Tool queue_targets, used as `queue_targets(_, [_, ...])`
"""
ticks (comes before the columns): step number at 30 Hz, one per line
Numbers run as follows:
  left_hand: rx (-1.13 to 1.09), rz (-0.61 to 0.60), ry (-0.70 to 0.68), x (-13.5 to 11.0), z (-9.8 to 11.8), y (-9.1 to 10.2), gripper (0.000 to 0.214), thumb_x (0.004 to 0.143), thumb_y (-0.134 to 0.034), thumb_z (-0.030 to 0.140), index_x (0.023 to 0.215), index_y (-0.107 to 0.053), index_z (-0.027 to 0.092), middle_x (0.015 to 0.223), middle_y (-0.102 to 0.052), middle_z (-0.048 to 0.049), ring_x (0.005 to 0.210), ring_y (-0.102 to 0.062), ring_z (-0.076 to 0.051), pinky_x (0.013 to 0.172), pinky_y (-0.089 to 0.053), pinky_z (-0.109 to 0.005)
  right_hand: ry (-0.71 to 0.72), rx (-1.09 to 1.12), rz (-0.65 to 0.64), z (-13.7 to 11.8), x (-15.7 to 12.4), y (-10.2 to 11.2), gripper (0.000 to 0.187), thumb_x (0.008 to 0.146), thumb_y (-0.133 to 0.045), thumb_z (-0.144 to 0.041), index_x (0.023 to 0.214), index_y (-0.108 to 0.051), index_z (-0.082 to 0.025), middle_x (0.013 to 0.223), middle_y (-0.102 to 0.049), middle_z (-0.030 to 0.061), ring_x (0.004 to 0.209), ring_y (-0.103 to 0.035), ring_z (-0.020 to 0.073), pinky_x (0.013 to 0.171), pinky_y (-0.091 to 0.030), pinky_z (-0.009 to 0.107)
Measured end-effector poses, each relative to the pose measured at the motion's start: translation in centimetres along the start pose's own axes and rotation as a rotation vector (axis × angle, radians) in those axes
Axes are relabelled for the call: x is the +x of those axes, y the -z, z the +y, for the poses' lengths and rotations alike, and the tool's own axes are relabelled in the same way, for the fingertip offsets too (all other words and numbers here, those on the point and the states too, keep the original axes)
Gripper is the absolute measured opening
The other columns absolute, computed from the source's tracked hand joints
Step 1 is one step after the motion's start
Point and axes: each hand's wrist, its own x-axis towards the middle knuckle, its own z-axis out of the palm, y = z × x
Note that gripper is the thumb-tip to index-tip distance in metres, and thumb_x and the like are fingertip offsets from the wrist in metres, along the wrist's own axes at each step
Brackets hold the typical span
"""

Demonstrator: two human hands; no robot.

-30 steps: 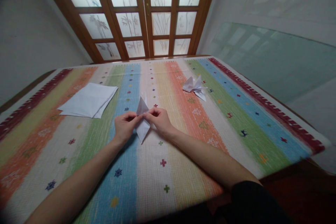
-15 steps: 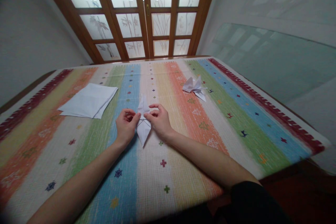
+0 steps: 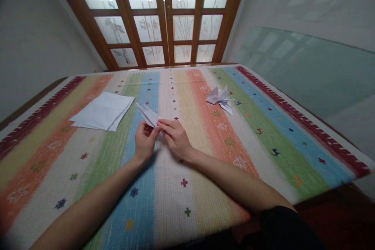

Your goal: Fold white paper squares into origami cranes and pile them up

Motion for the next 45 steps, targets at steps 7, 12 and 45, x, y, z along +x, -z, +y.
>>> queue_targets(7, [-0.387,-0.033,0.319,1.7,-0.4,0.6,0.040,0.065,-0.078,0.041,0.089,-0.054,0.019,0.065,-0.065,0.0030,0.054,-0.060,-0.012,0.058,-0.049,-0.025,0.052,-0.007,-0.158,1.9,1.9,2.9,0.041,0.079,-0.057,-0.010,0.111,-0.070,-0.033,0.126,-0.062,0.0051,0.104,-0.058,0.0226,0.095,-0.045,0.048])
queue_targets(12, [-0.395,-0.133,0.381,1.6,-0.4,0.7,0.047,0.062,-0.081,0.042,0.094,-0.055,0.018,0.057,-0.064,0.0040,0.047,-0.060,-0.013,0.054,-0.050,-0.027,0.053,0.096,-0.302,2.7,2.4,3.4,0.034,0.079,-0.061,-0.012,0.103,-0.073,-0.033,0.128,-0.055,0.0053,0.093,-0.057,0.0180,0.088,-0.051,0.042])
queue_targets(45, [-0.042,-0.146,0.070,1.1,-0.4,1.3,0.030,0.074,-0.070,0.041,0.057,-0.065,0.017,0.059,-0.065,-0.0004,0.057,-0.057,-0.013,0.061,-0.046,-0.026,-0.434,0.510,0.169,1.4,1.2,0.3,0.015,0.067,-0.076,-0.034,0.068,-0.069,-0.021,0.072,-0.068,0.0007,0.068,-0.062,0.0146,0.068,-0.051,0.032])
